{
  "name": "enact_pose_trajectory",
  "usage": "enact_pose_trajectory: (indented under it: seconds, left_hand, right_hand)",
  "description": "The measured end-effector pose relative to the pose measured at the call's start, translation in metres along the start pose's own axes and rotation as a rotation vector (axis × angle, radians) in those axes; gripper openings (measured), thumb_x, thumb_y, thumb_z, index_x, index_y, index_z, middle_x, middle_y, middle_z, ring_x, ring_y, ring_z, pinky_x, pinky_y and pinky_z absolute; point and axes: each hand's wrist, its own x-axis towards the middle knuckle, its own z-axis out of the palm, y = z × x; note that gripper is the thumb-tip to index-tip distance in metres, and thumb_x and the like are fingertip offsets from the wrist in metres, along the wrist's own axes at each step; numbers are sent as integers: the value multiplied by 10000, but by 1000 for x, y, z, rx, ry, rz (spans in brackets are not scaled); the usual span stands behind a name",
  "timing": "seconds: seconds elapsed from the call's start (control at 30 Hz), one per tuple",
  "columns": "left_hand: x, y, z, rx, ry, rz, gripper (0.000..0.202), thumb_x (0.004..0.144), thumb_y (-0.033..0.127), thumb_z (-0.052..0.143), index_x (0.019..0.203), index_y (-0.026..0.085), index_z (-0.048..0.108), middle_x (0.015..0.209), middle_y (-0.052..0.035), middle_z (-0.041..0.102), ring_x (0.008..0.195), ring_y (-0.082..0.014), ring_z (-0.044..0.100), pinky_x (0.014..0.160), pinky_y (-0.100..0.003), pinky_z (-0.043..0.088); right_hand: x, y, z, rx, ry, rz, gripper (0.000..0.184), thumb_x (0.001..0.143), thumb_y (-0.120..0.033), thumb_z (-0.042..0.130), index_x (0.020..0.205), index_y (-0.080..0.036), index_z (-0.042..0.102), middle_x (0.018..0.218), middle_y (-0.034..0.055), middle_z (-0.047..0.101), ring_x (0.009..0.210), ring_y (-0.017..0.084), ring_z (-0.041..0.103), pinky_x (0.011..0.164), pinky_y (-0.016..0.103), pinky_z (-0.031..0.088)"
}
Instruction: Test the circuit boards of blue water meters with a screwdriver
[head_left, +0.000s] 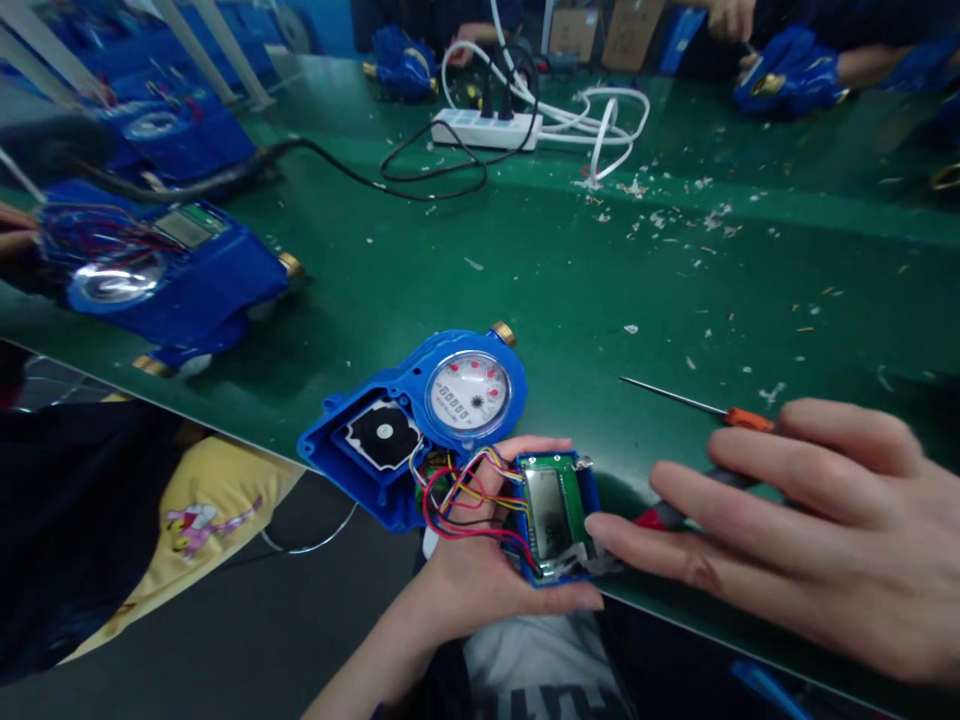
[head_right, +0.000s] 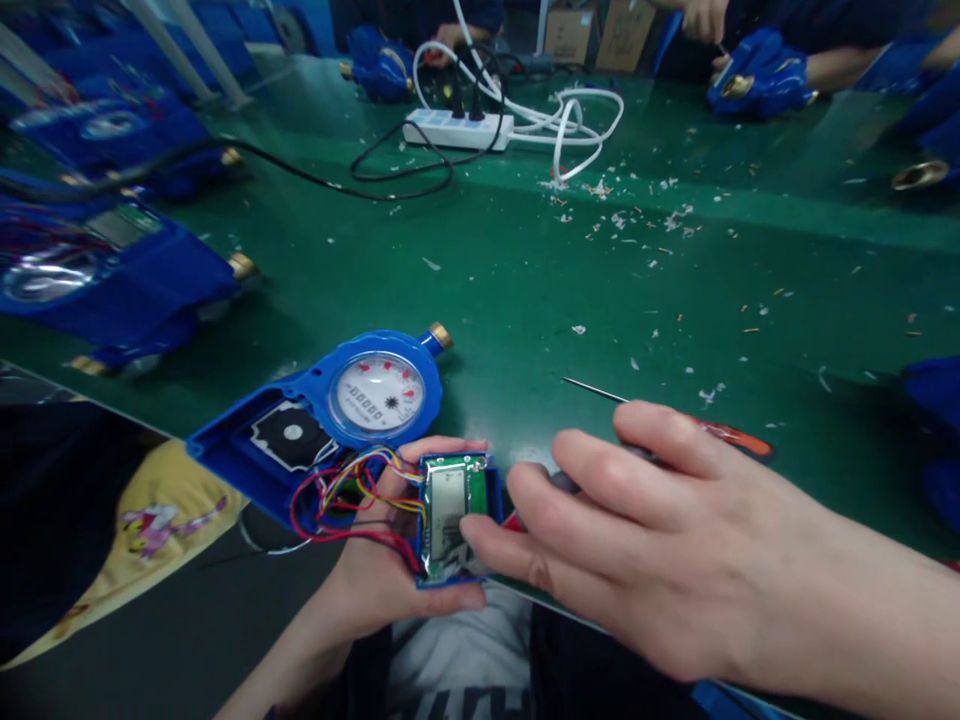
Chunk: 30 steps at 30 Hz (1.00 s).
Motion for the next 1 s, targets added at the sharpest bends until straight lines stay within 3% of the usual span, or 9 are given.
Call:
enact_pose_trajectory:
  seconds: [0.13, 0.27, 0.4, 0.53, 0.7, 0.87, 1.0]
  left_hand:
    - [0, 2, 0, 29, 6, -9, 795, 547, 266, 915, 1239, 321, 529, 1233, 0, 580, 1103, -218, 587, 953, -338, 475]
    - [0, 3, 0, 41, 19, 15, 798, 532, 278, 921, 1228, 333, 535, 1215, 9, 587, 1107, -215, 581, 956, -332, 476]
    - [0, 3, 0, 44, 31, 26, 801, 532, 284, 921, 1231, 332, 534, 1214, 5, 590, 1102, -217, 585, 950, -338, 479]
    - [1, 2, -1, 45, -7, 5, 797, 534, 282, 918, 1231, 311, 532, 1219, -16, 590, 1097, -241, 599, 959, -377, 476]
    - [1, 5, -2, 32, -32, -40, 765, 546, 331, 914, 1213, 285, 540, 1210, -41, 597, 1102, -264, 601, 956, -406, 490]
    - [1, 4, -2, 16, -4, 5, 798, 519, 436, 912, 1203, 266, 538, 1187, -66, 608, 1063, -279, 616, 934, -436, 513]
    - [1, 4, 0, 13, 34, -1, 794, 522, 452, 907, 1197, 262, 534, 1202, -79, 609, 1075, -288, 612, 948, -458, 503]
  right_hand:
    - [4, -5, -4, 3, 11, -19, 425, 951, -150, 326, 1309, -251, 530, 1104, 52, 500, 970, 260, 441, 779, 451, 316]
    - [7, -8, 1, 54, -5, 109, 408, 987, -177, 269, 1232, -305, 569, 880, 25, 575, 762, 242, 448, 655, 424, 324]
    - [2, -12, 6, 19, -67, 187, 279, 969, -363, 434, 1191, -366, 603, 789, 35, 583, 716, 226, 481, 594, 372, 347]
    - [-7, -19, 9, -20, -87, 217, 294, 941, -437, 488, 1192, -359, 618, 725, 39, 552, 686, 218, 481, 574, 343, 362]
    - [-2, -16, 7, 28, -59, 185, 282, 967, -380, 458, 1192, -330, 620, 707, 28, 534, 653, 202, 466, 569, 334, 363]
    - [8, -7, 7, 149, 23, 123, 321, 992, -198, 346, 1167, -285, 600, 731, 4, 552, 625, 205, 454, 513, 348, 325]
    - [1, -11, 12, 306, -12, 191, 360, 944, -158, 357, 1208, -241, 587, 774, 21, 545, 615, 182, 487, 504, 333, 379]
